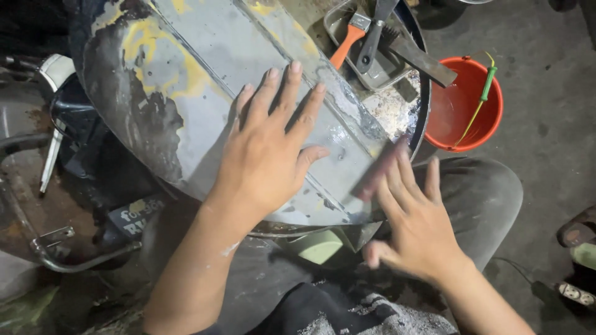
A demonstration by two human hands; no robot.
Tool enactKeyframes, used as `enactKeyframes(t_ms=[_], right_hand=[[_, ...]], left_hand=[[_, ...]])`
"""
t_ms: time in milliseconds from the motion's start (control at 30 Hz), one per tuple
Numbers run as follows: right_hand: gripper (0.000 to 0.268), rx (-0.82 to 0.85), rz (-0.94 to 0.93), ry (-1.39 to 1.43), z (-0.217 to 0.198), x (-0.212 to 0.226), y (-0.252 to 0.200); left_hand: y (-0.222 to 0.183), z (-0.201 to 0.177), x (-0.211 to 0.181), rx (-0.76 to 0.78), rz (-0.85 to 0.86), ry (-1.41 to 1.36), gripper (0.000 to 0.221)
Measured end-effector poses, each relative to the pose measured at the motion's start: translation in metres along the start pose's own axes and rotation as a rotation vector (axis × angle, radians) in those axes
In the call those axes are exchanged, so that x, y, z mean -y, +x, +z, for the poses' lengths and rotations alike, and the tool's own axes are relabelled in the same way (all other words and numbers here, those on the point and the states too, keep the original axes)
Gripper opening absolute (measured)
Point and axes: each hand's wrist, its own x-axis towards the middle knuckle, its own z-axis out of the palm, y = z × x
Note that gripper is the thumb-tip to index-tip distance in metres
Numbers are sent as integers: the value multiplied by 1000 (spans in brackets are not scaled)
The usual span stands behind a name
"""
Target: Sanding a motorcycle fuel tank with sandpaper to prepare the surface for repair or painting.
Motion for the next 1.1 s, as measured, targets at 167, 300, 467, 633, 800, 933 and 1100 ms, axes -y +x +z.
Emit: enactKeyframes(t_ms=[167,300,467,633,800,933,1100], right_hand=[[125,-34,-33,4,-18,3,38],[123,42,38,0,-10,-1,-2],[124,19,99,30,25,-3,-71],[132,11,96,75,15,-6,-35],[133,-36,-64,147,-10,-22,19],[135,0,-35,99,-9,-20,0],[133,25,35,40,19,-12,-71]], left_hand=[[0,0,3,4,0,3,80],[1,-1,4,12,15,-29,77],[-1,-3,3,-12,16,-33,78],[-1,-5,1,6,15,-11,76],[-2,-3,-2,-44,9,3,78],[0,-3,-1,-46,20,-18,78],[1,-7,2,34,17,-43,78]])
